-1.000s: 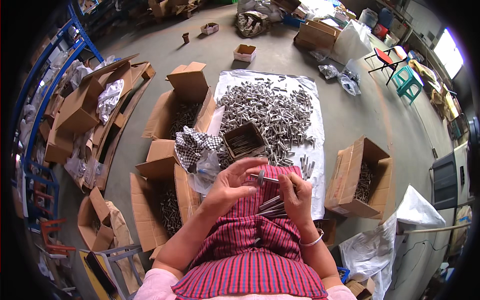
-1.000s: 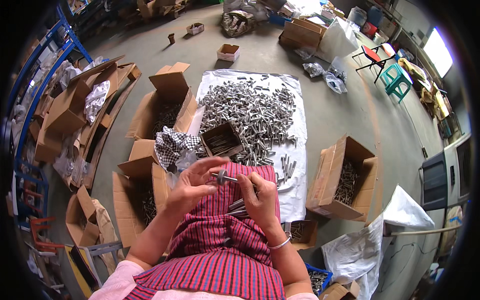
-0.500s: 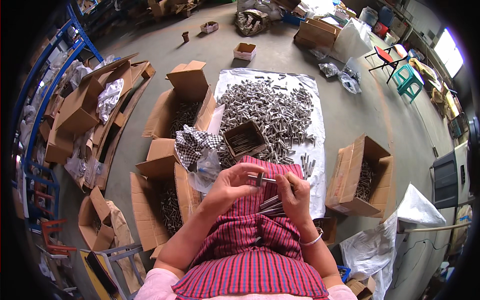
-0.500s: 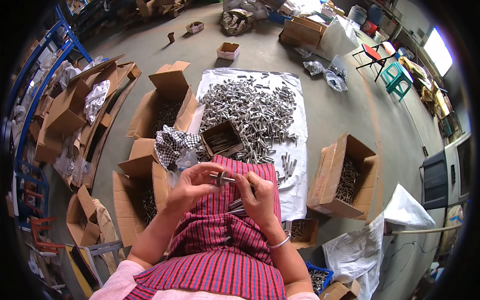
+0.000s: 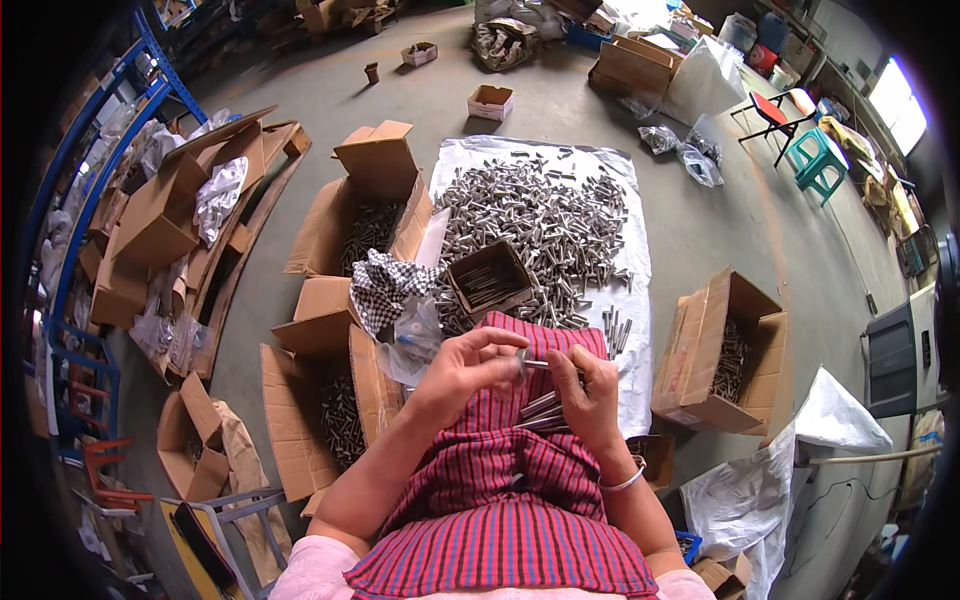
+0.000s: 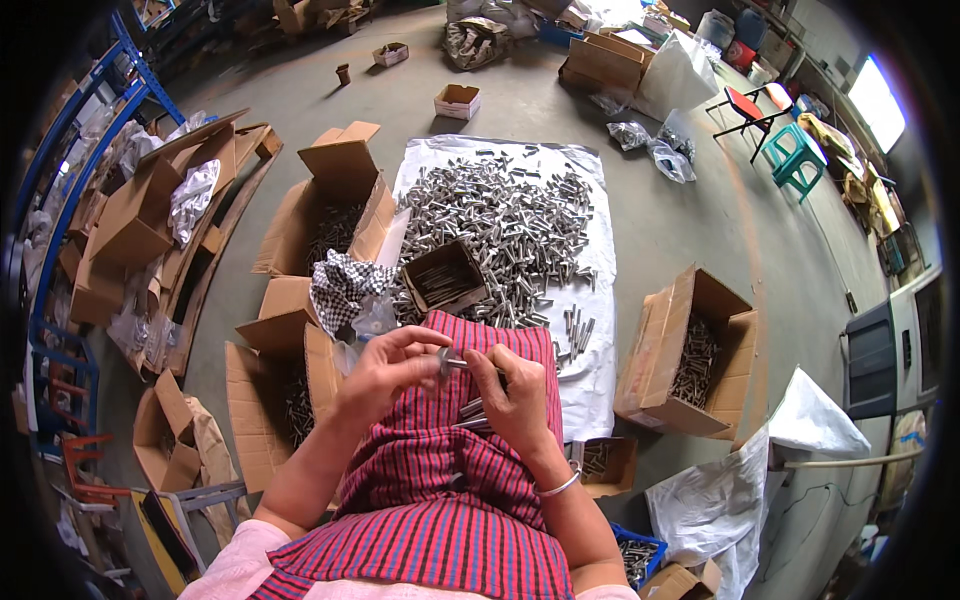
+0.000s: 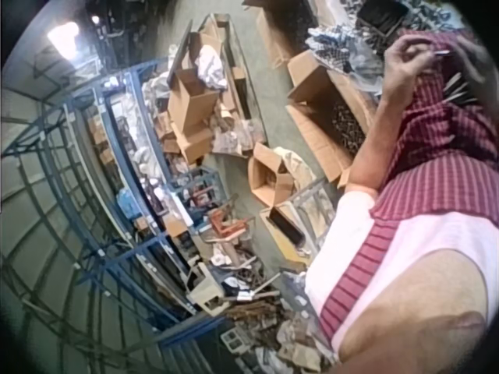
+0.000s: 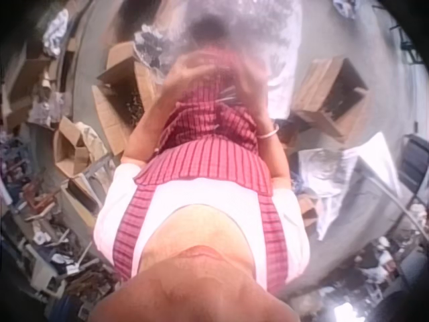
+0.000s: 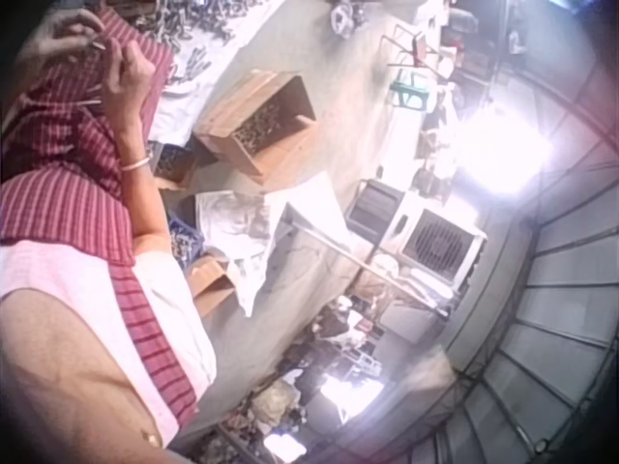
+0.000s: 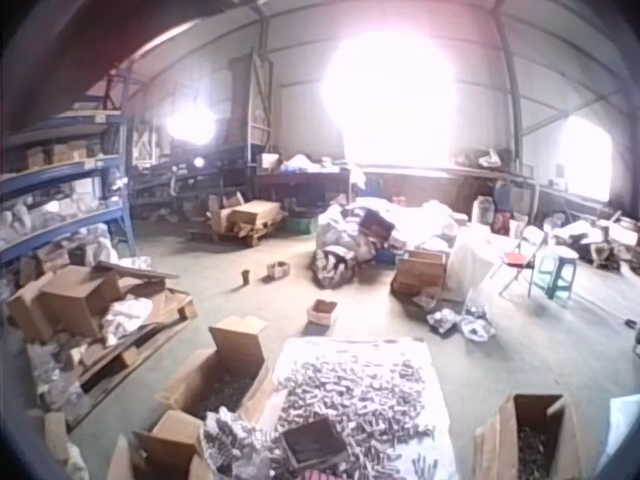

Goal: The person assembles small metal rods and metal plates by hand.

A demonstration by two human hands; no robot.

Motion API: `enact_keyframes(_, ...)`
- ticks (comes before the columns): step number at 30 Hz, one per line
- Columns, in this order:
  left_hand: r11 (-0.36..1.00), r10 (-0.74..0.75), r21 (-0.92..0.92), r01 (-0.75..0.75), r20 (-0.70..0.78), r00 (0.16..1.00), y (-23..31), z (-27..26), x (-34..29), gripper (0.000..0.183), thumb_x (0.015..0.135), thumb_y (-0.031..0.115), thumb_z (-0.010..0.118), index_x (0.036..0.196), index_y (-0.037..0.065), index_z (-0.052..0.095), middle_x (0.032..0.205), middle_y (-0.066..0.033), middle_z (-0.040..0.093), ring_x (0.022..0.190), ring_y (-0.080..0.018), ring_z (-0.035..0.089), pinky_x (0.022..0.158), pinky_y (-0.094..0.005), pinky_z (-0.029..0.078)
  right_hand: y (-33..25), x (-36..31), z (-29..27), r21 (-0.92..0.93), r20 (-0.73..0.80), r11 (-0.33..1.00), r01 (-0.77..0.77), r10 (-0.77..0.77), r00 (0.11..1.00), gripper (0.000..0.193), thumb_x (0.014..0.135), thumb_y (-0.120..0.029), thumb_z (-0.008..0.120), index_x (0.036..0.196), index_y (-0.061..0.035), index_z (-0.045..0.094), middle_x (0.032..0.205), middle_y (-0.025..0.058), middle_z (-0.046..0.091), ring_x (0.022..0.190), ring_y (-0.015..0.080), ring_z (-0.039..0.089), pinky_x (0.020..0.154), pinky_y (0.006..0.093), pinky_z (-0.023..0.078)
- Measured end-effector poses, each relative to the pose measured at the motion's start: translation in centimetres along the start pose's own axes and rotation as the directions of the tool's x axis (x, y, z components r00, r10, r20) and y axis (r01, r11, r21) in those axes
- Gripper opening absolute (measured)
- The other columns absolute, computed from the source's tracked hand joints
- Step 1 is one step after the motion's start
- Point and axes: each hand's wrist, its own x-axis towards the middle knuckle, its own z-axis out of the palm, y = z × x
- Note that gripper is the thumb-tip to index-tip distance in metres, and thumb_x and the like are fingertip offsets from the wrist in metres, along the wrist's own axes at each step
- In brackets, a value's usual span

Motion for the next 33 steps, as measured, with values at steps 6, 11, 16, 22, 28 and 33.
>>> enact_keyframes(6, 0.977, 0.142, -0.178, -0.117, 0.133, 0.981, -0.3, -1.7, 0.4, 0.031, 0.077, -0.003, 0.060, 0.107, 0.003, 0.056, 0.110, -0.0147, 0.057, 0.105, -0.0210, 0.054, 0.086, -0.0329, 0.045, -0.6, 0.5, 0.1, 0.039, 0.005, 0.999, -0.018, 0.018, 1.000, 0.033, 0.086, -0.016, 0.059, 0.060, -0.0002, 0.046, 0.049, 0.0091, 0.041, 0.040, 0.0155, 0.038, 0.041, 0.0306, 0.029)
enact_keyframes(11, 0.734, 0.661, 0.041, -0.678, 0.188, 0.726, -0.6, -0.3, 0.4, 0.028, 0.093, 0.026, 0.048, 0.106, 0.003, 0.056, 0.107, -0.0097, 0.059, 0.097, -0.0171, 0.057, 0.086, -0.0345, 0.044, -0.8, 0.5, 0.2, 0.032, 0.020, 0.999, -0.019, 0.019, 1.000, 0.033, 0.086, -0.015, 0.060, 0.060, -0.0001, 0.045, 0.049, 0.0095, 0.041, 0.040, 0.0165, 0.039, 0.041, 0.0312, 0.030)
enact_keyframes(16, 0.962, 0.269, -0.077, -0.262, 0.098, 0.958, -0.1, -0.9, 0.3, 0.027, 0.084, 0.012, 0.059, 0.109, 0.002, 0.055, 0.107, -0.0101, 0.059, 0.098, -0.0164, 0.057, 0.087, -0.0327, 0.045, -0.4, 0.4, 0.2, -0.010, 0.027, 1.000, -0.005, 0.005, 1.000, 0.034, 0.085, -0.015, 0.060, 0.060, 0.0000, 0.044, 0.049, 0.0098, 0.041, 0.040, 0.0168, 0.039, 0.041, 0.0318, 0.030)
enact_keyframes(22, 0.967, 0.247, -0.082, -0.242, 0.068, 0.967, 0.3, 0.2, -0.4, 0.032, 0.084, 0.007, 0.058, 0.115, 0.000, 0.051, 0.102, -0.0096, 0.061, 0.092, -0.0161, 0.060, 0.085, -0.0302, 0.047, -0.4, 0.4, 0.2, 0.015, 0.013, 1.000, -0.007, 0.007, 1.000, 0.033, 0.086, -0.015, 0.060, 0.060, 0.0002, 0.045, 0.049, 0.0102, 0.040, 0.040, 0.0167, 0.039, 0.041, 0.0318, 0.029)
enact_keyframes(28, 0.860, 0.473, 0.142, -0.491, 0.144, 0.869, -0.2, 0.9, -0.5, 0.050, 0.090, 0.034, 0.052, 0.126, 0.000, 0.042, 0.107, -0.0117, 0.060, 0.097, -0.0175, 0.059, 0.081, -0.0312, 0.048, -1.0, 0.4, 0.2, 0.051, -0.005, 0.999, 0.003, -0.003, 1.000, 0.032, 0.086, -0.015, 0.059, 0.061, -0.0001, 0.048, 0.049, 0.0101, 0.040, 0.040, 0.0163, 0.038, 0.040, 0.0316, 0.029)
enact_keyframes(33, 0.968, 0.246, -0.075, -0.238, 0.139, 0.959, -0.3, -0.4, -0.2, 0.055, 0.084, 0.023, 0.059, 0.130, 0.002, 0.039, 0.113, -0.0125, 0.056, 0.099, -0.0175, 0.057, 0.082, -0.0312, 0.047, -0.6, 0.3, -0.1, -0.025, 0.017, 0.999, 0.027, -0.026, 1.000, 0.031, 0.086, -0.015, 0.059, 0.061, -0.0001, 0.048, 0.049, 0.0101, 0.042, 0.040, 0.0163, 0.041, 0.041, 0.0312, 0.030)
